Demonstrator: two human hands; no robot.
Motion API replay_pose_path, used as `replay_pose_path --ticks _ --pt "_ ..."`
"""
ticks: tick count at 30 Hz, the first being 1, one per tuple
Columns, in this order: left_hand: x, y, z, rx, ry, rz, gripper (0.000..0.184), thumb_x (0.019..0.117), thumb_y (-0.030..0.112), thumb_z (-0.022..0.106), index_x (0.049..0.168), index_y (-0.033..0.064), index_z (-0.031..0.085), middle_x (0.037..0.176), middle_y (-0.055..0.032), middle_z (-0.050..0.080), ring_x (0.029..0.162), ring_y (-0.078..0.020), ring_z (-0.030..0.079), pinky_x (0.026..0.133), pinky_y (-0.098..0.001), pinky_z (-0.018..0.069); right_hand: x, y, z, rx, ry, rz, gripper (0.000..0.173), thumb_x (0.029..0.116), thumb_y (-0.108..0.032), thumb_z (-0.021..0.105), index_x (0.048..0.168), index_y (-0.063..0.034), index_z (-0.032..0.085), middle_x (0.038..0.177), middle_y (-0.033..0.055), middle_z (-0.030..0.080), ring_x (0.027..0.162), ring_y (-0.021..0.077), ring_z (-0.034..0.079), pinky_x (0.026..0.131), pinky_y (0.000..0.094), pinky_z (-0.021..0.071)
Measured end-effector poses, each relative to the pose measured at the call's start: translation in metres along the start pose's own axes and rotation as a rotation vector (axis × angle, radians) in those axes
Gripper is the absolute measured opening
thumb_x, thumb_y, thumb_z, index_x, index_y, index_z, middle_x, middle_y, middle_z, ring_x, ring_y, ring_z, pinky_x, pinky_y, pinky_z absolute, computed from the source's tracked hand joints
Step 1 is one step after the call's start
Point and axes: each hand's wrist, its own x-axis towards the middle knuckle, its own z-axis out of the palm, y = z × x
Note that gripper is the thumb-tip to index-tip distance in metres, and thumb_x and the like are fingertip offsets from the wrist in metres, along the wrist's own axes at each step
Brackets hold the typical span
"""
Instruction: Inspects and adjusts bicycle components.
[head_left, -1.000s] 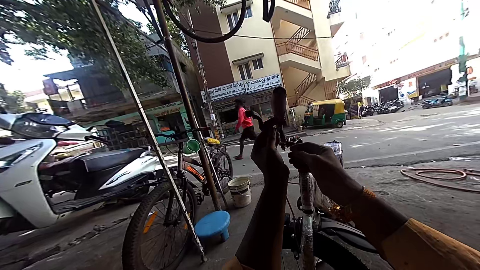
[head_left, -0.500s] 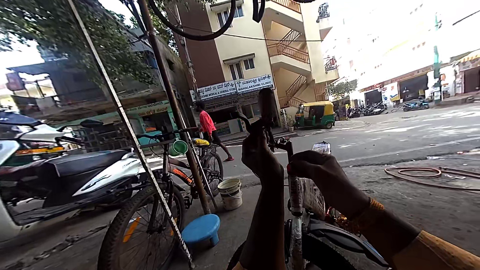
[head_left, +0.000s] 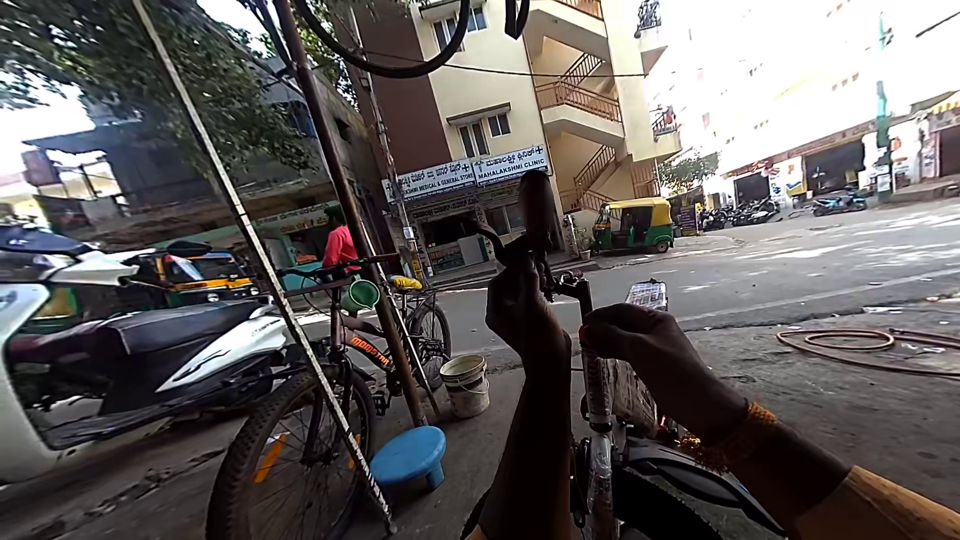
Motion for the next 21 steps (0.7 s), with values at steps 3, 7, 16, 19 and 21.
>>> replay_pose_path --ticks 3,7,16,19,21 --pt "0.002 -0.006 0.000 0.030 -0.023 0.035 0.008 0.0919 0.001 0.073 0.098 -0.0012 0.069 0.085 -0.0098 0.071 0.078 -0.0182 0.071 0.076 -0.0345 0.0623 0.001 0.000 0.001 0.007 -0.011 -0.006 0.013 0.1002 -0.009 0.065 0.108 -0.0021 0.073 0.094 0.0112 0.074 0.082 0.0198 0.072 0.080 0.0347 0.0615" --pt "0.004 -0.010 0.003 0.031 -0.035 0.029 0.005 0.0914 -0.001 0.071 0.094 -0.0015 0.068 0.080 -0.0093 0.070 0.074 -0.0165 0.070 0.072 -0.0311 0.0611 0.004 0.004 0.000 0.008 -0.010 -0.003 0.013 0.0990 -0.008 0.066 0.107 -0.0010 0.074 0.094 0.0123 0.075 0.083 0.0205 0.073 0.080 0.0349 0.0619" --pt "0.003 -0.003 -0.009 0.121 -0.155 -0.073 0.014 0.0984 0.011 0.067 0.105 -0.0004 0.074 0.091 -0.0088 0.072 0.081 -0.0159 0.069 0.074 -0.0311 0.0590 0.026 -0.002 0.000 -0.031 0.045 -0.033 0.014 0.1006 -0.013 0.066 0.108 -0.0033 0.074 0.091 0.0095 0.074 0.078 0.0179 0.072 0.076 0.0335 0.0619" --pt "0.005 0.000 -0.011 0.161 -0.185 -0.073 0.016 0.0999 0.011 0.065 0.107 -0.0006 0.074 0.094 -0.0092 0.072 0.079 -0.0149 0.069 0.071 -0.0282 0.0581 0.051 -0.009 0.004 -0.039 0.089 -0.108 0.014 0.0991 -0.014 0.068 0.106 -0.0044 0.074 0.090 0.0083 0.074 0.078 0.0173 0.071 0.076 0.0342 0.0608" --pt "0.005 0.001 -0.014 0.204 -0.194 -0.064 0.017 0.1007 0.011 0.064 0.109 -0.0001 0.074 0.096 -0.0087 0.073 0.080 -0.0141 0.069 0.072 -0.0276 0.0583 0.065 -0.021 0.009 -0.020 0.105 -0.117 0.014 0.0995 -0.013 0.067 0.107 -0.0032 0.073 0.092 0.0087 0.073 0.079 0.0169 0.071 0.077 0.0350 0.0610"
